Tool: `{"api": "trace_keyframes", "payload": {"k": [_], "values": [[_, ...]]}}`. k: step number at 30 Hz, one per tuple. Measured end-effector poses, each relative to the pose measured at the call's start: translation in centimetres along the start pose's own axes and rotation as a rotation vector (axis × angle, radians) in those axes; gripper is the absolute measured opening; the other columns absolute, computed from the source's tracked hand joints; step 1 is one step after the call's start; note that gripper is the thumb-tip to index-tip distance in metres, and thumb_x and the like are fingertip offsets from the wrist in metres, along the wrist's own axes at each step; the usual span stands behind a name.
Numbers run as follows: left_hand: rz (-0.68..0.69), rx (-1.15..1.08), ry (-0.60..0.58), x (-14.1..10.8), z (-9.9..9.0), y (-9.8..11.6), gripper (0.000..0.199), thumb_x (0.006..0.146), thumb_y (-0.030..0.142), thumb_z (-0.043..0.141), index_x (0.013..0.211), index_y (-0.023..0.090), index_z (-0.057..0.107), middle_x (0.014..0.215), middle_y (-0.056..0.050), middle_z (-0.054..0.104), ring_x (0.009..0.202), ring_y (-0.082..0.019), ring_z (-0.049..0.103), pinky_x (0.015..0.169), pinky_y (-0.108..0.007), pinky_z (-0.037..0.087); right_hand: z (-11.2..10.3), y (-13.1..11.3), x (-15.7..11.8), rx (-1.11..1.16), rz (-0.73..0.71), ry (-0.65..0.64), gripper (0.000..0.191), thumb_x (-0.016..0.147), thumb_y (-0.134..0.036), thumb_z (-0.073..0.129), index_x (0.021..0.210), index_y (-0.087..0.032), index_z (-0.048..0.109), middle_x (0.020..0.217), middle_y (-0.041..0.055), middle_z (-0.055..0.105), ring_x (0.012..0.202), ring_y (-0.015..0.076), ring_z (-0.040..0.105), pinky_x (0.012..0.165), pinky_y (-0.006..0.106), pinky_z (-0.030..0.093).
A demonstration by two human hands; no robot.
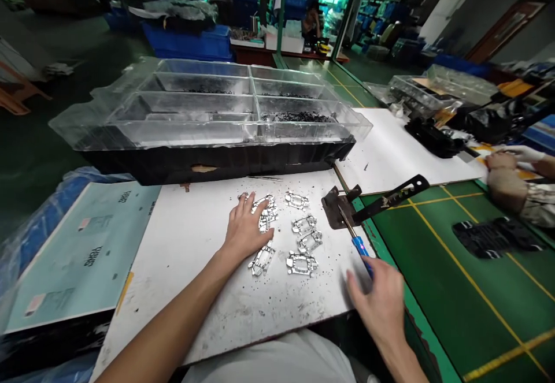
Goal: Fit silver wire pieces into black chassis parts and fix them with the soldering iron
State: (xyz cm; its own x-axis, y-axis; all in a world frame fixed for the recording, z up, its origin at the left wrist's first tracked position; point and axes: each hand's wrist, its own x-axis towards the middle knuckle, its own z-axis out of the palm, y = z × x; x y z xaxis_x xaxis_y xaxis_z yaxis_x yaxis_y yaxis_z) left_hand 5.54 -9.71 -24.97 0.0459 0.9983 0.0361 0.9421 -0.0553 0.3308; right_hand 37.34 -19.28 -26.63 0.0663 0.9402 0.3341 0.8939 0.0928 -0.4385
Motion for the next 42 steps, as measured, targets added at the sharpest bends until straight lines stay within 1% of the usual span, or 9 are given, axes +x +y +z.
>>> {"api": "trace_keyframes", "payload": {"k": [3,5,9,14,27,33,35,38,42], "values": [[-0.057,0.031,0.014,0.6,0.2,1.2,0.061,0.084,0.036,0.063,0.142,0.019,0.054,0.157,-0.018,0.044,0.149,-0.043,0.031,0.112,-0.062,0.036,1.3,-4.4,2.1,-0.013,-0.254,-0.415,0.077,0.085,-0.045,0.068,0.153,-0.027,0.035,0.152,0.0145,0.039,0.138,0.0328,0.038,0.109,0.050,0.040],[-0.072,0.050,0.035,1.0,0.4,1.9,0.050,0.085,0.027,0.058,0.134,0.018,0.059,0.145,-0.019,0.055,0.140,-0.041,0.041,0.105,-0.061,0.041,2.0,-7.2,4.1,-0.194,-0.324,-0.682,0.095,0.076,-0.036,0.073,0.158,-0.032,0.026,0.167,0.0117,0.015,0.151,0.0381,0.016,0.113,0.058,0.032],[-0.056,0.070,0.070,1.7,0.5,2.7,0.035,0.085,0.016,0.054,0.118,0.018,0.064,0.127,-0.016,0.062,0.125,-0.036,0.051,0.096,-0.053,0.048,3.5,-9.8,7.3,-0.279,-0.406,-0.797,0.089,0.064,-0.021,0.077,0.147,-0.027,0.045,0.162,0.0162,0.029,0.147,0.0451,0.020,0.100,0.060,0.042],[-0.020,0.040,0.146,1.7,0.7,2.1,0.029,0.086,0.017,0.055,0.114,0.019,0.062,0.119,-0.013,0.062,0.115,-0.032,0.055,0.092,-0.047,0.051,4.8,-9.8,8.3,-0.313,-0.504,-0.680,0.043,0.077,-0.002,0.056,0.116,-0.019,0.061,0.125,0.0172,0.056,0.121,0.0364,0.046,0.082,0.042,0.047],[-0.032,-0.098,0.285,3.1,0.0,-1.2,0.023,0.087,0.022,0.053,0.110,0.021,0.056,0.112,-0.007,0.060,0.089,-0.021,0.066,0.069,-0.031,0.055,5.0,-7.1,8.1,0.049,-0.640,-0.326,0.038,0.071,0.004,0.052,0.100,-0.020,0.058,0.102,0.0109,0.060,0.095,0.0258,0.057,0.063,0.030,0.044],[0.004,-0.129,0.324,4.1,-0.4,-2.5,0.020,0.088,0.026,0.052,0.107,0.022,0.056,0.109,-0.008,0.061,0.087,-0.022,0.067,0.069,-0.031,0.055,-4.8,-8.0,10.8,0.499,-0.482,0.104,0.014,0.093,-0.016,0.057,0.103,-0.024,0.050,0.104,0.0067,0.058,0.093,0.0195,0.064,0.075,0.033,0.056],[0.019,-0.152,0.344,4.4,-0.6,-3.0,0.020,0.087,0.028,0.052,0.106,0.022,0.057,0.108,-0.007,0.062,0.089,-0.023,0.068,0.070,-0.031,0.055,-9.2,-6.1,13.3,0.664,-0.368,0.433,0.027,0.084,-0.023,0.073,0.100,-0.025,0.051,0.105,0.0056,0.060,0.088,0.0218,0.068,0.073,0.037,0.058],[0.035,-0.189,0.377,4.9,-0.7,-3.7,0.021,0.087,0.031,0.052,0.106,0.023,0.057,0.107,-0.008,0.063,0.093,-0.024,0.067,0.075,-0.032,0.056,-13.7,-0.2,18.9,0.515,-0.022,0.747,0.048,0.072,-0.038,0.085,0.101,-0.024,0.050,0.103,0.0034,0.059,0.092,0.0216,0.068,0.080,0.037,0.053],[0.027,-0.218,0.429,5.5,-1.1,-4.5,0.021,0.085,0.035,0.053,0.101,0.022,0.058,0.100,-0.007,0.065,0.091,-0.024,0.067,0.081,-0.034,0.055,-12.9,9.0,27.8,0.429,0.254,0.586,0.025,0.088,-0.030,0.074,0.100,-0.013,0.060,0.099,0.0049,0.060,0.080,0.0132,0.061,0.074,0.030,0.051]]}}
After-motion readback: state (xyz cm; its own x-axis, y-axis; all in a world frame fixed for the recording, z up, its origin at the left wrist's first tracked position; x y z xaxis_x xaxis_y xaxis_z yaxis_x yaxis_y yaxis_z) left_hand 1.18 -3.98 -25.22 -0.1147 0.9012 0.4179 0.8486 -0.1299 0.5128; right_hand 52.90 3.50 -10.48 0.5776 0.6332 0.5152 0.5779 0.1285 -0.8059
